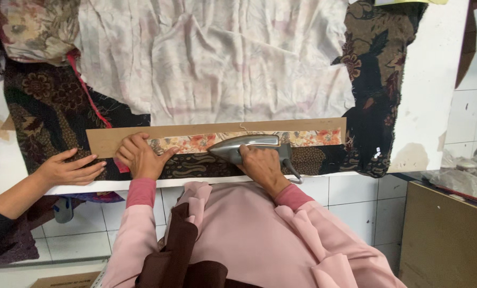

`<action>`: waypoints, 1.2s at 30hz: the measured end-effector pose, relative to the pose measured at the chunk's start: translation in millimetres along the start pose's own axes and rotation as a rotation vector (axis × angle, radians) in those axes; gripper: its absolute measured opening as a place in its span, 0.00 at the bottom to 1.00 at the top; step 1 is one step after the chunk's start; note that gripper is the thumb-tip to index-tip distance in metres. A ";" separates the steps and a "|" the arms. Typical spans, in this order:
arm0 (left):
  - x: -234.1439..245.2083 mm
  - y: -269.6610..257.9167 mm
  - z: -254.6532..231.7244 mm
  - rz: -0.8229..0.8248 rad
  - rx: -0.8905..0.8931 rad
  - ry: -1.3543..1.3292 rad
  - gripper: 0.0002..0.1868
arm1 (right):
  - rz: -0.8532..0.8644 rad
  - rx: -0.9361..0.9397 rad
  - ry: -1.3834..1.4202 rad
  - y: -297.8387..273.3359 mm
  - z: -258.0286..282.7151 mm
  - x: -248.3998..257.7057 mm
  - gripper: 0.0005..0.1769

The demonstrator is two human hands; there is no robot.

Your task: The person irons a floral-patterned fabric strip using a cardboard template and a steam iron. They repeatedly align the fabric, press it with the iron, and fold the edges to create a neat hem.

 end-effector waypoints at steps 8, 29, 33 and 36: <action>-10.6 -1.5 7.3 0.061 0.031 0.016 0.51 | -0.081 -0.071 0.012 -13.8 -44.1 23.3 0.20; -16.1 7.8 7.9 0.150 0.128 0.016 0.55 | 0.003 -0.231 -0.348 -46.5 -254.4 100.4 0.31; -8.0 8.8 12.5 0.149 0.160 -0.075 0.55 | -0.257 -0.542 -0.022 -53.1 -326.4 150.3 0.26; 2.7 -0.5 4.1 0.048 0.164 -0.230 0.44 | -0.632 -0.721 0.567 -59.3 -376.1 163.4 0.15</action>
Point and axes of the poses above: each hand's wrist, its own y-axis towards the middle knuckle, its own x-axis out of the back of the hand, z = x × y, the point moved 2 cm from there along y, towards the middle knuckle, and after that the axes turned 15 degrees about -z, right-handed, at the moved point
